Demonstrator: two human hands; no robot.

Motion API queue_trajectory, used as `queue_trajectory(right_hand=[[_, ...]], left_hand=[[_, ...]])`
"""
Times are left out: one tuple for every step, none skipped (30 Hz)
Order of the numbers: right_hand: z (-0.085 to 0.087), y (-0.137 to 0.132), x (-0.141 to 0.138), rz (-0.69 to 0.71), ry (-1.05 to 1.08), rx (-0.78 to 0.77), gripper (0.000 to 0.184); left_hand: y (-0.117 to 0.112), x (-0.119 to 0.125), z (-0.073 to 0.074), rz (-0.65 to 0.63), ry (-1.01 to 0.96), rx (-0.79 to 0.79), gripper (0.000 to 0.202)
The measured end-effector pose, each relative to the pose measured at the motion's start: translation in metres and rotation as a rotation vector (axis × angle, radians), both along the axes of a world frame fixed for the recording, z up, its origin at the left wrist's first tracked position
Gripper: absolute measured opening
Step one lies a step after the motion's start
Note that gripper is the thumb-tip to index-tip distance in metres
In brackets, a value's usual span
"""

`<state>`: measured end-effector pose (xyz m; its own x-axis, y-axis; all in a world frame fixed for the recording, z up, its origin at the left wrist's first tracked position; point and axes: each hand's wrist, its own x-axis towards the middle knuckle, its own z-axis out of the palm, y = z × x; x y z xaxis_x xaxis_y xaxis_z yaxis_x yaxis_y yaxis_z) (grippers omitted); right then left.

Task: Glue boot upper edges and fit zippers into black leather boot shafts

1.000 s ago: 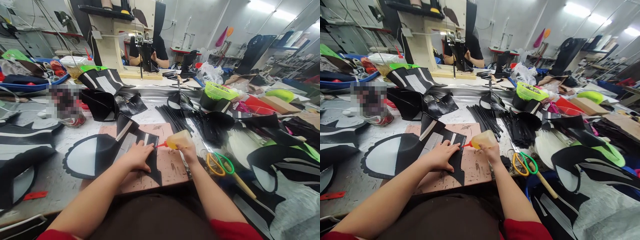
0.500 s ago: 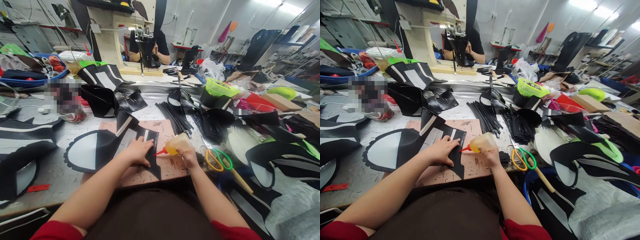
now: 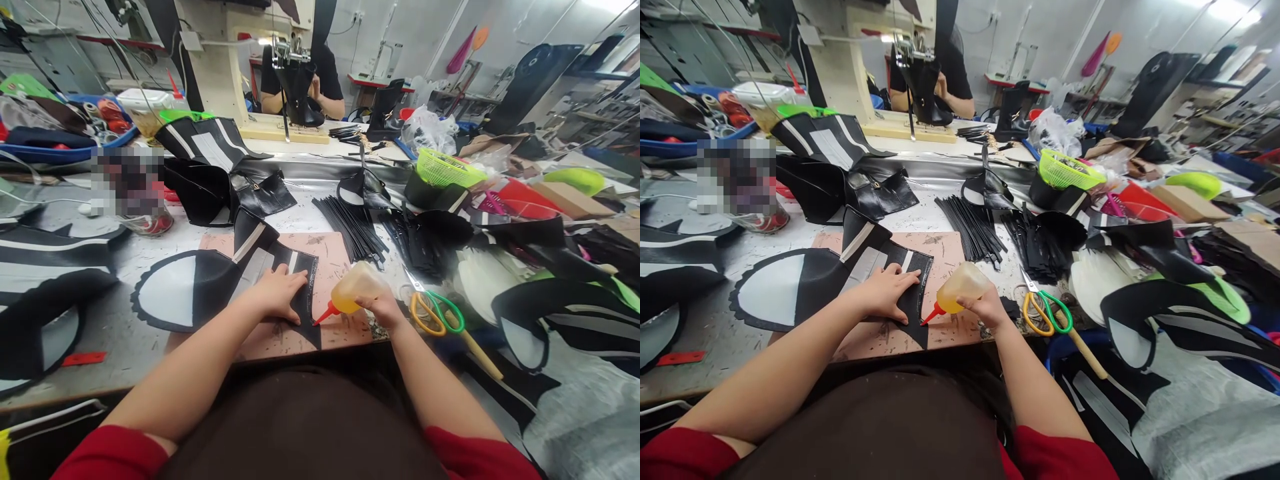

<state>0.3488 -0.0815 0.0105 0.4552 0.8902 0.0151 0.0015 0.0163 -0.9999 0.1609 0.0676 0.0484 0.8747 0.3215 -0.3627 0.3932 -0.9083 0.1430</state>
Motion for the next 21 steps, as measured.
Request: queue_trajectory(right_hand=[[0.001,0.000,0.001,0.006,-0.003,0.006,0.055],[0.003,0.000,0.001,0.007,-0.007,0.015,0.055],[0.005,0.000,0.002,0.011,-0.013,0.023,0.055],[0.007,0.000,0.002,0.024,-0.018,0.026,0.055],[0.009,0.001,0.003,0.041,-0.022,0.024,0.055],[0.011,0.001,0.005,0.060,-0.025,0.018,0.054],[0.012,0.001,0.006,0.078,-0.028,0.010,0.053],[0.013,0.000,0.007,0.090,-0.029,0.003,0.053],[0.013,0.000,0.008,0.095,-0.029,-0.001,0.054],[0.013,-0.001,0.008,0.092,-0.027,-0.005,0.055],[0.013,-0.001,0.008,0.084,-0.024,-0.009,0.056],[0.012,-0.002,0.007,0.075,-0.020,-0.013,0.057],[0.011,-0.003,0.005,0.062,-0.014,-0.016,0.058],[0.011,-0.004,0.004,0.050,-0.008,-0.019,0.058],[0.010,-0.004,0.002,0.042,-0.003,-0.022,0.058],[0.010,-0.005,0.001,0.038,0.002,-0.024,0.058],[0.010,-0.006,0.001,0.038,0.005,-0.023,0.057],[0.009,-0.007,0.001,0.042,0.007,-0.022,0.056],[0.009,-0.009,0.002,0.046,0.008,-0.021,0.056],[0.008,-0.010,0.004,0.048,0.010,-0.021,0.055],[0.006,-0.013,0.006,0.042,0.015,-0.020,0.055]], left_hand=[[0.000,0.000,0.000,0.000,0.000,0.000,0.082],[0.000,0.000,-0.001,0.002,0.001,-0.001,0.082],[0.001,0.000,-0.001,0.003,0.000,-0.004,0.083],[0.001,0.000,-0.001,0.006,0.000,-0.007,0.083],[0.001,0.000,-0.001,0.008,-0.003,-0.011,0.083],[0.001,0.000,-0.002,0.010,-0.007,-0.014,0.083],[0.001,0.000,-0.002,0.011,-0.010,-0.017,0.083],[0.001,0.000,-0.002,0.013,-0.011,-0.019,0.082],[0.001,0.000,-0.002,0.014,-0.011,-0.021,0.082],[0.000,-0.001,-0.003,0.016,-0.009,-0.021,0.082],[0.000,-0.001,-0.003,0.018,-0.008,-0.020,0.082],[0.000,-0.001,-0.003,0.020,-0.006,-0.019,0.082],[-0.001,-0.001,-0.003,0.023,-0.003,-0.019,0.083],[-0.001,-0.001,-0.003,0.025,0.000,-0.017,0.083],[0.000,0.000,-0.004,0.026,0.003,-0.015,0.084],[0.000,0.000,-0.004,0.026,0.006,-0.012,0.084],[0.001,0.000,-0.004,0.024,0.007,-0.008,0.084],[0.001,0.000,-0.004,0.021,0.005,-0.002,0.084],[0.001,0.000,-0.004,0.020,0.001,0.003,0.083],[0.000,-0.002,-0.003,0.021,-0.005,0.005,0.082],[-0.001,-0.003,-0.001,0.026,-0.013,0.006,0.082]])
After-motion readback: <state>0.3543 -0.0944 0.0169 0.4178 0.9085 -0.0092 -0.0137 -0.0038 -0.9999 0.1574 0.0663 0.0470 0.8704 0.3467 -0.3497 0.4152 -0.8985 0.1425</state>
